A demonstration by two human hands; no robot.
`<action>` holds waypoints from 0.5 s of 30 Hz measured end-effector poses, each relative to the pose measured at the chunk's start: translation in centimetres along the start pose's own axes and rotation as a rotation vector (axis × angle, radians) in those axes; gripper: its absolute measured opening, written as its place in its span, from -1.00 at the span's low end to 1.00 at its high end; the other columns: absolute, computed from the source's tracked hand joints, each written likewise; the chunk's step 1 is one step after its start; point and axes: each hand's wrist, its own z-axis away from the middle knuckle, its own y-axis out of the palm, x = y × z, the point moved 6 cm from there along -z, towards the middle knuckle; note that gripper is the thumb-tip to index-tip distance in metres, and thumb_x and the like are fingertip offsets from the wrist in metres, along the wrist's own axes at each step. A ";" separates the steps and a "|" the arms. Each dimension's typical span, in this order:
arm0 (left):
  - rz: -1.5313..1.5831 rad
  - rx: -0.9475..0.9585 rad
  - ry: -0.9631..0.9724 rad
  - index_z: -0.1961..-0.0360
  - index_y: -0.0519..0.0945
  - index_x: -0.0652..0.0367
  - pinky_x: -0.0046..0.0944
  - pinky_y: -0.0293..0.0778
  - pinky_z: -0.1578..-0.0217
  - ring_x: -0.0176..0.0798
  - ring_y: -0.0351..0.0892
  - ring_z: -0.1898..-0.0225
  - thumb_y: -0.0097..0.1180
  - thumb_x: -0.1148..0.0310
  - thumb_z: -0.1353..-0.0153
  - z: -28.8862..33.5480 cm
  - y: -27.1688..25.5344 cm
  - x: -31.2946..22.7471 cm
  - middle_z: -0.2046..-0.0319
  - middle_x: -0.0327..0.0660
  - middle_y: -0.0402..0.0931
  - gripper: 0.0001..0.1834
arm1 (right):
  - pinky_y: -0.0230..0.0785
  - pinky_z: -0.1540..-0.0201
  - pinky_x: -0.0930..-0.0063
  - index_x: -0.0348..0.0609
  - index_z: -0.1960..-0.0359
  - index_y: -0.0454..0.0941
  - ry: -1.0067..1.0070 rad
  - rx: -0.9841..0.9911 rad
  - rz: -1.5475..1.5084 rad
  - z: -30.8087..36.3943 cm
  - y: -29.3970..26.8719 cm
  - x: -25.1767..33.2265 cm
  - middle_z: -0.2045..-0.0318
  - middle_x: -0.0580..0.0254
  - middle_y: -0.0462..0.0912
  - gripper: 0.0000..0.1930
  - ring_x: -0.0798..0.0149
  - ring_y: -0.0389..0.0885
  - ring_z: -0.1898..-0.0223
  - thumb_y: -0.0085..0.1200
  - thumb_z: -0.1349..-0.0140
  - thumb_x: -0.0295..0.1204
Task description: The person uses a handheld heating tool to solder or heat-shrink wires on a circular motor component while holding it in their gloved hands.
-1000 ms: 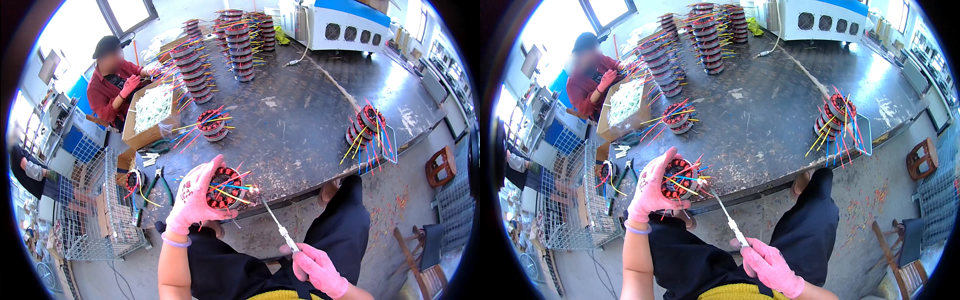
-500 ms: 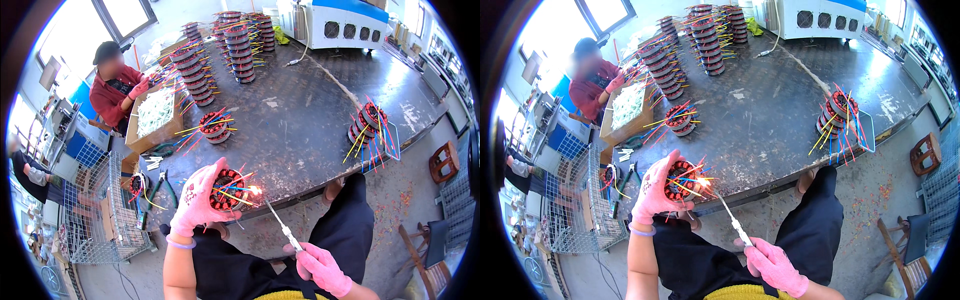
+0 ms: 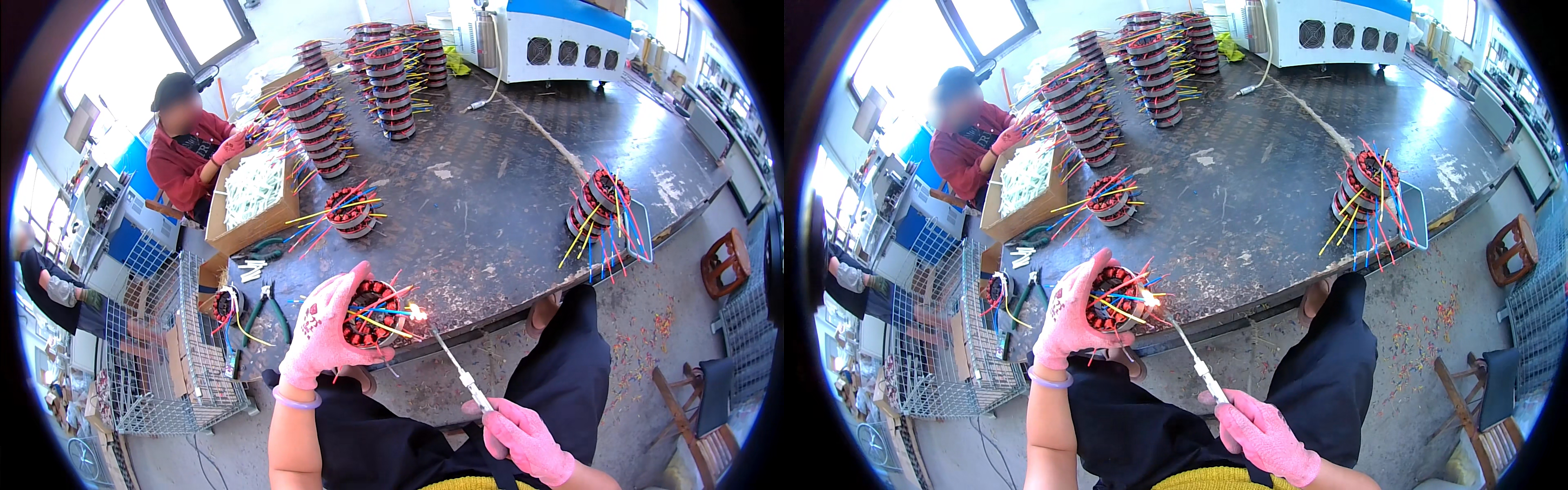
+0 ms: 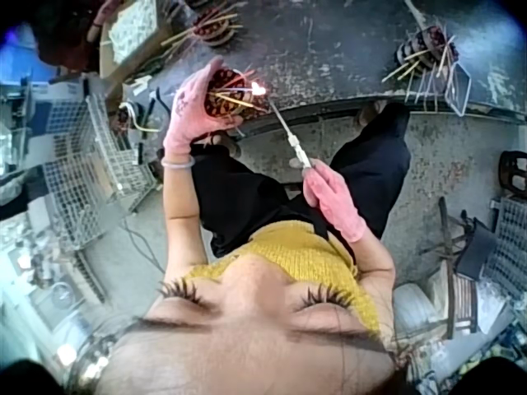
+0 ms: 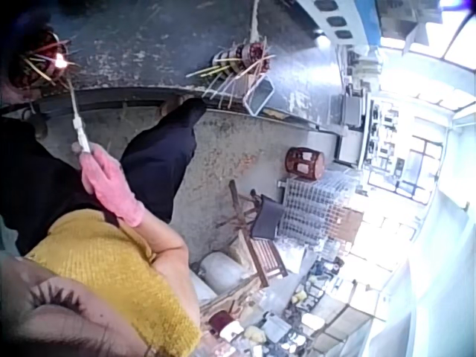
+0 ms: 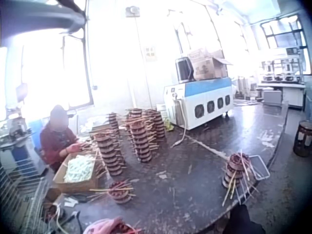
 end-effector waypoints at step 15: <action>0.000 -0.004 0.020 -0.29 0.34 0.30 -0.02 0.42 -0.15 0.09 0.56 -0.08 0.56 -0.12 0.35 -0.1 0.0 0.0 0.00 -0.03 0.59 0.18 | 0.09 0.46 0.65 -0.31 -0.24 0.42 0.009 -0.006 0.020 0.0 0.0 -0.1 0.58 0.43 0.41 -0.56 0.57 0.26 0.55 -0.13 -0.50 -0.25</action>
